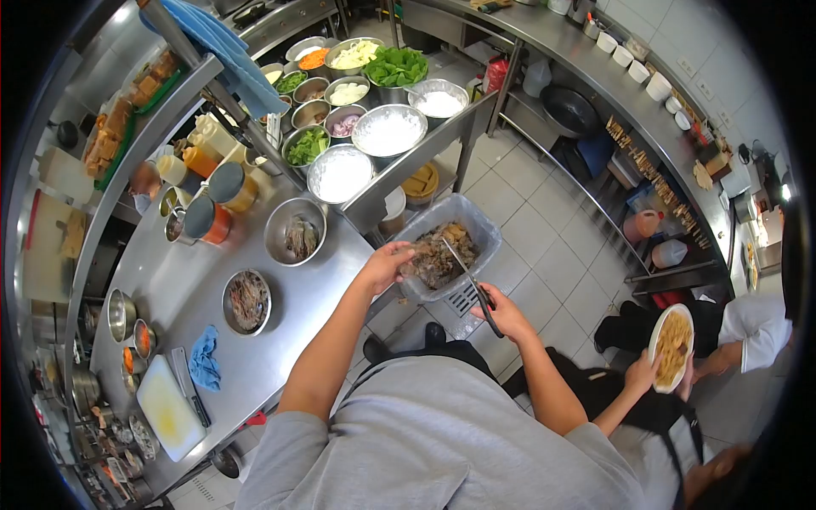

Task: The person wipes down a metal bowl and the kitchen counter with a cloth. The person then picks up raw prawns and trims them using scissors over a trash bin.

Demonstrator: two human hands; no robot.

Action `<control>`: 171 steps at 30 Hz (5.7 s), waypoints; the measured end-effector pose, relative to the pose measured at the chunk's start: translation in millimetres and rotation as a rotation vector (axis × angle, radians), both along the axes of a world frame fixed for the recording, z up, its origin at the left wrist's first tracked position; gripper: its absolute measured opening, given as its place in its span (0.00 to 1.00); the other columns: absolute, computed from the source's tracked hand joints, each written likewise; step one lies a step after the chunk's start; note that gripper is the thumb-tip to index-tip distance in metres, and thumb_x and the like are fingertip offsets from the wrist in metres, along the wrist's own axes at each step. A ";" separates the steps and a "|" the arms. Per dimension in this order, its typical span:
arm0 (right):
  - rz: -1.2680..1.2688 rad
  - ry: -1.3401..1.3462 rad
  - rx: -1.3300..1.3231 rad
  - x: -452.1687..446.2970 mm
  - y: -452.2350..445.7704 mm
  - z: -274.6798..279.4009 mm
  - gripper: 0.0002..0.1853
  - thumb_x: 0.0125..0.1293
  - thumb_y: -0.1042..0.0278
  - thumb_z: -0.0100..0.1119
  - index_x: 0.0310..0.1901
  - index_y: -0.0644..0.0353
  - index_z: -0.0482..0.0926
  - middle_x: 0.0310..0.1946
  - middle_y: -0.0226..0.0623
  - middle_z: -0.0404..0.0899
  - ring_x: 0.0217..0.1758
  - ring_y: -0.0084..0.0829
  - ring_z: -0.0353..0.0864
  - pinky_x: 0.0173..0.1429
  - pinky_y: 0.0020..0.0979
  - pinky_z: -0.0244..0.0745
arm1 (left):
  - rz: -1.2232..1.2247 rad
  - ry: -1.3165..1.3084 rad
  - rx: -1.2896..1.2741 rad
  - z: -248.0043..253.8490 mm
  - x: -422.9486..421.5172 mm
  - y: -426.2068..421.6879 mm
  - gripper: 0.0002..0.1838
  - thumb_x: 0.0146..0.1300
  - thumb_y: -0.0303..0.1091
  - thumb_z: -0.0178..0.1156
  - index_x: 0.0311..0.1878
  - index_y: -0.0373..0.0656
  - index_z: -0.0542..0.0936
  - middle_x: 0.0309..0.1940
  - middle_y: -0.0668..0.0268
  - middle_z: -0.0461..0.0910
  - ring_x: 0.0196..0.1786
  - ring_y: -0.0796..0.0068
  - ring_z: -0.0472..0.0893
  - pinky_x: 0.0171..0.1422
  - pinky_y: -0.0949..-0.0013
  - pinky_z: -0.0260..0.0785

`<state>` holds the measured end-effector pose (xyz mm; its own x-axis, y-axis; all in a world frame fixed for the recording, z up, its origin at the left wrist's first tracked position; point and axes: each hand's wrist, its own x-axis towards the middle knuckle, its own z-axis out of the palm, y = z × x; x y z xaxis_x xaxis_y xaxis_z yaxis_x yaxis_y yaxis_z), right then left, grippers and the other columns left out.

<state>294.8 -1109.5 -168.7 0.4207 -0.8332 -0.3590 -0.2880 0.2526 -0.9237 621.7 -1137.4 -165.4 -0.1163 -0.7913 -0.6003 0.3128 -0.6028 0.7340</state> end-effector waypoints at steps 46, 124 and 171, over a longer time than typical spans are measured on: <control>0.066 0.345 -0.093 31.2 25.0 -1.3 0.40 0.52 0.52 0.81 0.66 0.52 0.74 0.31 0.34 0.78 0.32 0.30 0.74 0.41 0.32 0.73 | 0.259 0.049 0.167 -31.2 -36.3 0.2 0.29 0.70 0.33 0.62 0.70 0.46 0.63 0.47 0.61 0.78 0.24 0.73 0.76 0.23 0.73 0.68; 0.519 0.456 -0.501 30.3 -43.8 161.5 0.40 0.47 0.52 0.81 0.64 0.51 0.77 0.41 0.42 0.80 0.48 0.43 0.80 0.52 0.41 0.76 | -0.222 -0.365 -0.433 89.3 55.3 39.3 0.17 0.69 0.33 0.65 0.58 0.38 0.80 0.40 0.66 0.86 0.43 0.79 0.83 0.53 0.71 0.75; 0.799 -0.243 0.351 27.3 -41.9 147.8 0.37 0.62 0.60 0.71 0.71 0.53 0.66 0.34 0.21 0.67 0.32 0.16 0.69 0.34 0.19 0.67 | -0.342 -0.403 -0.673 185.1 60.2 46.9 0.16 0.64 0.25 0.67 0.55 0.39 0.82 0.44 0.66 0.85 0.48 0.79 0.82 0.55 0.72 0.74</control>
